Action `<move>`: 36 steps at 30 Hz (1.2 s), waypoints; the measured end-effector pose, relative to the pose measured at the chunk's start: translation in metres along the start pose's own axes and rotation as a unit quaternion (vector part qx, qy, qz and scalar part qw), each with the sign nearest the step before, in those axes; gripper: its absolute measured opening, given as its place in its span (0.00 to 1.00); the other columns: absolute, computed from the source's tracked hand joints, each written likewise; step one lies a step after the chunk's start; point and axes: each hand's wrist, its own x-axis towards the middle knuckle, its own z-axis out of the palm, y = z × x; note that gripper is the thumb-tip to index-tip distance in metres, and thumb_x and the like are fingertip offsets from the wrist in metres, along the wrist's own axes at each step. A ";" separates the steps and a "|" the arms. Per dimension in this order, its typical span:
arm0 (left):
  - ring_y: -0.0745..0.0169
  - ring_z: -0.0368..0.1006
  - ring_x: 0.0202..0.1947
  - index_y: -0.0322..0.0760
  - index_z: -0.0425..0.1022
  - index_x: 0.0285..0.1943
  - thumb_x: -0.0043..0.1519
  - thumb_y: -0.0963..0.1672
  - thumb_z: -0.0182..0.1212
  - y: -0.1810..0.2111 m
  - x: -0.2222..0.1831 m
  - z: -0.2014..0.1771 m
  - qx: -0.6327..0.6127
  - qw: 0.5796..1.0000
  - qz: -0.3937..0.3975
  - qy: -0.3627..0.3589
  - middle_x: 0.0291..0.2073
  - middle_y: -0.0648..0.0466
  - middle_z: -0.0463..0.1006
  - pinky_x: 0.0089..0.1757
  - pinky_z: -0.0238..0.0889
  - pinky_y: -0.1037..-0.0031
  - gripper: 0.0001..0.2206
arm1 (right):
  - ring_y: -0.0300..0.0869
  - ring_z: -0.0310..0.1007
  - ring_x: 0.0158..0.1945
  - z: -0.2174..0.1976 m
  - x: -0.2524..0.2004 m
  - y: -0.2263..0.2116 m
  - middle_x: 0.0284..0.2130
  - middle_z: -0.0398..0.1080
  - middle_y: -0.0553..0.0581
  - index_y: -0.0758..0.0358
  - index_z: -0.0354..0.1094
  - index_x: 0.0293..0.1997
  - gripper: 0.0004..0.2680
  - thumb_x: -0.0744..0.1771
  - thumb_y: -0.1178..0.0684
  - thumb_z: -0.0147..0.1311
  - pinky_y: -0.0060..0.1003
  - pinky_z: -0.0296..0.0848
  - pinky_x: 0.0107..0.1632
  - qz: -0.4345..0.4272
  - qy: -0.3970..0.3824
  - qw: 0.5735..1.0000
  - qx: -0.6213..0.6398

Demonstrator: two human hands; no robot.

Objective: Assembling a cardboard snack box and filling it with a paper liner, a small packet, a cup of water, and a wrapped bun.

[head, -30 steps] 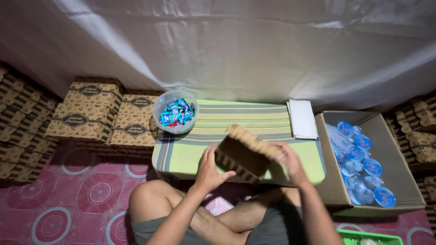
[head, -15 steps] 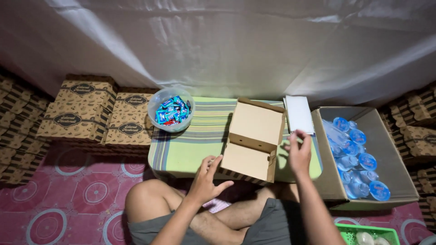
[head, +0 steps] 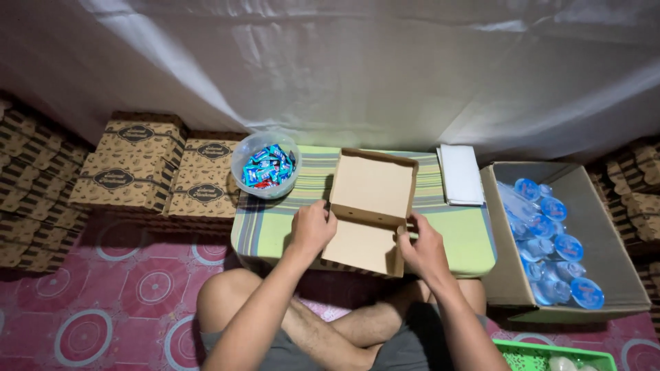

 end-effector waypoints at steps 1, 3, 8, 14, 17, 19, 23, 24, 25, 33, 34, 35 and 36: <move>0.39 0.82 0.34 0.38 0.78 0.32 0.56 0.47 0.56 0.001 0.005 0.001 0.043 0.999 0.007 0.011 0.24 0.45 0.81 0.35 0.75 0.51 0.10 | 0.63 0.75 0.56 0.001 0.004 -0.002 0.52 0.73 0.76 0.73 0.64 0.62 0.18 0.65 0.61 0.51 0.56 0.80 0.53 -0.021 0.002 0.999 -0.027; 0.37 0.82 0.34 0.37 0.79 0.33 0.55 0.45 0.56 -0.002 0.010 0.007 0.055 0.998 0.001 0.009 0.25 0.43 0.81 0.35 0.75 0.50 0.09 | 0.61 0.77 0.53 0.000 0.008 -0.011 0.50 0.75 0.74 0.73 0.65 0.62 0.18 0.64 0.61 0.52 0.54 0.81 0.51 -0.038 0.011 0.998 -0.054; 0.31 0.81 0.36 0.35 0.77 0.35 0.53 0.43 0.55 -0.004 0.018 0.015 0.059 0.998 -0.022 0.010 0.28 0.38 0.81 0.37 0.75 0.47 0.08 | 0.59 0.81 0.45 0.003 0.030 -0.013 0.42 0.77 0.74 0.73 0.64 0.63 0.19 0.64 0.61 0.55 0.53 0.83 0.45 -0.030 0.003 0.992 -0.126; 0.26 0.79 0.41 0.27 0.76 0.44 0.53 0.38 0.55 0.003 0.007 0.008 0.022 1.000 -0.017 0.002 0.34 0.33 0.80 0.41 0.75 0.45 0.12 | 0.62 0.81 0.34 0.004 0.049 0.006 0.25 0.75 0.70 0.72 0.72 0.40 0.08 0.62 0.58 0.57 0.52 0.80 0.32 0.001 -0.024 0.978 -0.206; 0.32 0.75 0.48 0.30 0.67 0.57 0.54 0.41 0.61 0.008 -0.004 -0.008 -0.023 0.998 0.038 0.047 0.43 0.39 0.75 0.48 0.72 0.46 0.21 | 0.62 0.81 0.45 -0.006 0.039 -0.009 0.38 0.78 0.70 0.66 0.62 0.59 0.19 0.63 0.54 0.60 0.61 0.80 0.45 0.041 -0.044 0.981 -0.186; 0.43 0.74 0.48 0.35 0.78 0.48 0.55 0.42 0.68 -0.005 -0.006 -0.005 0.078 0.913 0.320 0.240 0.40 0.47 0.72 0.48 0.70 0.58 0.13 | 0.56 0.74 0.51 -0.010 0.025 -0.014 0.41 0.72 0.67 0.68 0.69 0.54 0.15 0.66 0.51 0.63 0.48 0.78 0.53 -0.183 0.108 0.943 -0.256; 0.45 0.74 0.52 0.35 0.78 0.51 0.58 0.43 0.66 0.024 0.007 -0.012 0.108 0.861 0.449 0.215 0.46 0.44 0.76 0.54 0.66 0.56 0.13 | 0.54 0.70 0.52 0.019 0.064 0.027 0.47 0.68 0.58 0.56 0.73 0.51 0.14 0.62 0.51 0.63 0.48 0.71 0.52 -0.449 0.203 0.819 -0.294; 0.45 0.74 0.54 0.33 0.78 0.53 0.58 0.44 0.67 0.035 0.010 -0.014 0.151 0.872 0.440 0.153 0.48 0.43 0.77 0.56 0.65 0.56 0.16 | 0.54 0.67 0.57 0.026 0.071 0.029 0.47 0.70 0.55 0.51 0.72 0.53 0.16 0.61 0.47 0.62 0.53 0.66 0.55 -0.410 0.127 0.825 -0.368; 0.45 0.73 0.55 0.30 0.77 0.55 0.57 0.45 0.68 0.047 0.013 -0.015 0.193 0.879 0.427 0.090 0.50 0.42 0.78 0.57 0.63 0.57 0.19 | 0.53 0.64 0.63 0.033 0.079 0.033 0.48 0.73 0.51 0.46 0.72 0.54 0.17 0.60 0.42 0.60 0.58 0.62 0.59 -0.364 0.049 0.821 -0.438; 0.45 0.75 0.57 0.33 0.79 0.56 0.58 0.48 0.71 0.038 -0.027 -0.026 -0.007 0.930 0.352 0.104 0.50 0.44 0.79 0.60 0.61 0.55 0.20 | 0.50 0.77 0.41 -0.045 0.093 0.056 0.36 0.78 0.53 0.54 0.77 0.42 0.08 0.62 0.52 0.65 0.44 0.73 0.49 -0.385 0.247 0.869 -0.191; 0.45 0.75 0.57 0.33 0.80 0.55 0.57 0.48 0.74 0.036 -0.042 -0.036 -0.099 0.933 0.317 0.141 0.50 0.45 0.80 0.60 0.62 0.56 0.21 | 0.51 0.76 0.40 -0.057 0.104 0.085 0.38 0.77 0.54 0.56 0.76 0.46 0.09 0.63 0.55 0.65 0.44 0.71 0.48 -0.308 0.307 0.871 -0.229; 0.45 0.75 0.57 0.33 0.80 0.55 0.57 0.48 0.74 0.033 -0.055 -0.033 -0.101 0.932 0.320 0.140 0.50 0.45 0.80 0.60 0.62 0.56 0.21 | 0.51 0.76 0.40 -0.067 0.106 0.090 0.38 0.77 0.54 0.56 0.76 0.46 0.09 0.63 0.55 0.65 0.44 0.71 0.48 -0.307 0.309 0.870 -0.230; 0.47 0.75 0.55 0.32 0.79 0.55 0.55 0.46 0.72 0.029 -0.069 -0.031 -0.146 0.936 0.281 0.151 0.51 0.44 0.80 0.57 0.67 0.59 0.21 | 0.52 0.72 0.45 -0.076 0.108 0.096 0.41 0.75 0.58 0.61 0.75 0.49 0.11 0.64 0.51 0.63 0.44 0.71 0.51 -0.234 0.254 0.900 -0.266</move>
